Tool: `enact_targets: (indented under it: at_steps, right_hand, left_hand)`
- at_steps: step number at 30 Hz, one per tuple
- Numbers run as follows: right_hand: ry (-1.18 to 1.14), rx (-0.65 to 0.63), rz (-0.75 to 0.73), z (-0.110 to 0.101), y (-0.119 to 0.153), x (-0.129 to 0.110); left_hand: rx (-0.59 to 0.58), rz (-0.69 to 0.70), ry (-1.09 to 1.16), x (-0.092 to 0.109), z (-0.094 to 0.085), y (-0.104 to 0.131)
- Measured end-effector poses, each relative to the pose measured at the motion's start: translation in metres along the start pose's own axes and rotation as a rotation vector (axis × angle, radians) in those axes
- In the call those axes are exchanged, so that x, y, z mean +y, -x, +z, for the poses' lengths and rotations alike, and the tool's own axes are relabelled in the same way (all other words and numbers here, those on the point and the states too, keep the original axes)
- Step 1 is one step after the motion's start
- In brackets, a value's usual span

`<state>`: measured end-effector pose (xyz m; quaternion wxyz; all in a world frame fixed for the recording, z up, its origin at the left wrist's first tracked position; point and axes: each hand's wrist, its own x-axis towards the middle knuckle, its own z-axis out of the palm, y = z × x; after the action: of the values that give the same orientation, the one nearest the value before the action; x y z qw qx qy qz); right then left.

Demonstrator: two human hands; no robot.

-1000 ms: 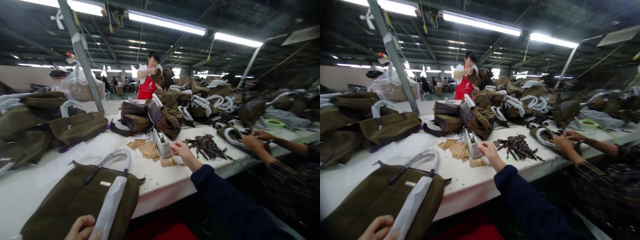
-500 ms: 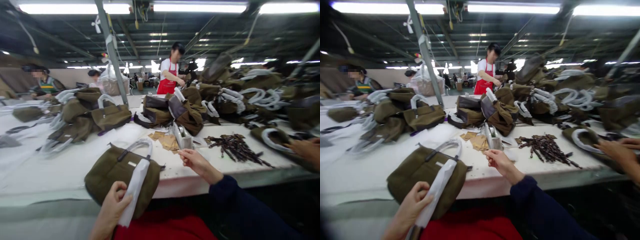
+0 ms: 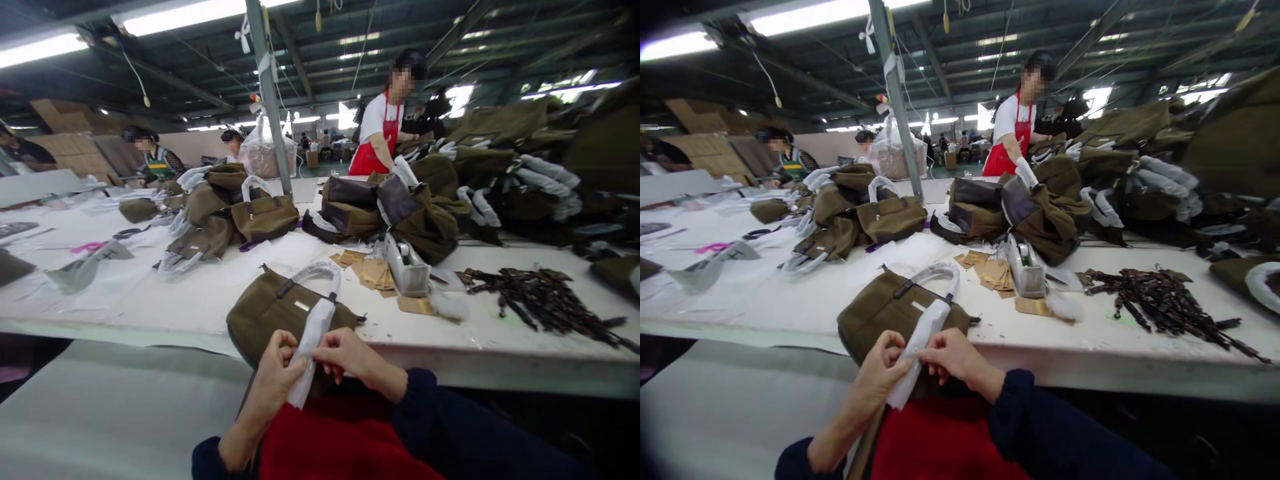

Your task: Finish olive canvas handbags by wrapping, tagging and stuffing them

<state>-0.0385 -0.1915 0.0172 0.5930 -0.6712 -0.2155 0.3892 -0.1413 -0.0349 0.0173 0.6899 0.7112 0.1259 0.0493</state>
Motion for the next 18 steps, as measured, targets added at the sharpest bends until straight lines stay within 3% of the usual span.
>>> enact_targets:
  at_steps: [5, 10, 12, 15, 18]
  right_hand:
    - [0.097, 0.033, 0.025, 0.000, 0.000, 0.003]
    - [0.185, -0.009, -0.028, -0.017, 0.010, 0.014]
    - [0.368, 0.123, -0.223, -0.026, 0.017, 0.014]
    - [0.770, 0.333, -0.677, -0.032, 0.024, 0.006]
    - [1.155, 0.272, -0.997, -0.028, 0.020, -0.003]
  left_hand:
    - [-0.021, -0.003, 0.072, -0.002, 0.001, 0.000]
    - [-0.042, -0.087, 0.213, 0.004, 0.002, 0.001]
    - [-0.022, -0.121, 0.240, 0.008, 0.002, 0.001]
    - [-0.007, -0.139, 0.264, 0.014, 0.002, 0.002]
    - [-0.008, -0.146, 0.284, 0.017, 0.003, 0.002]
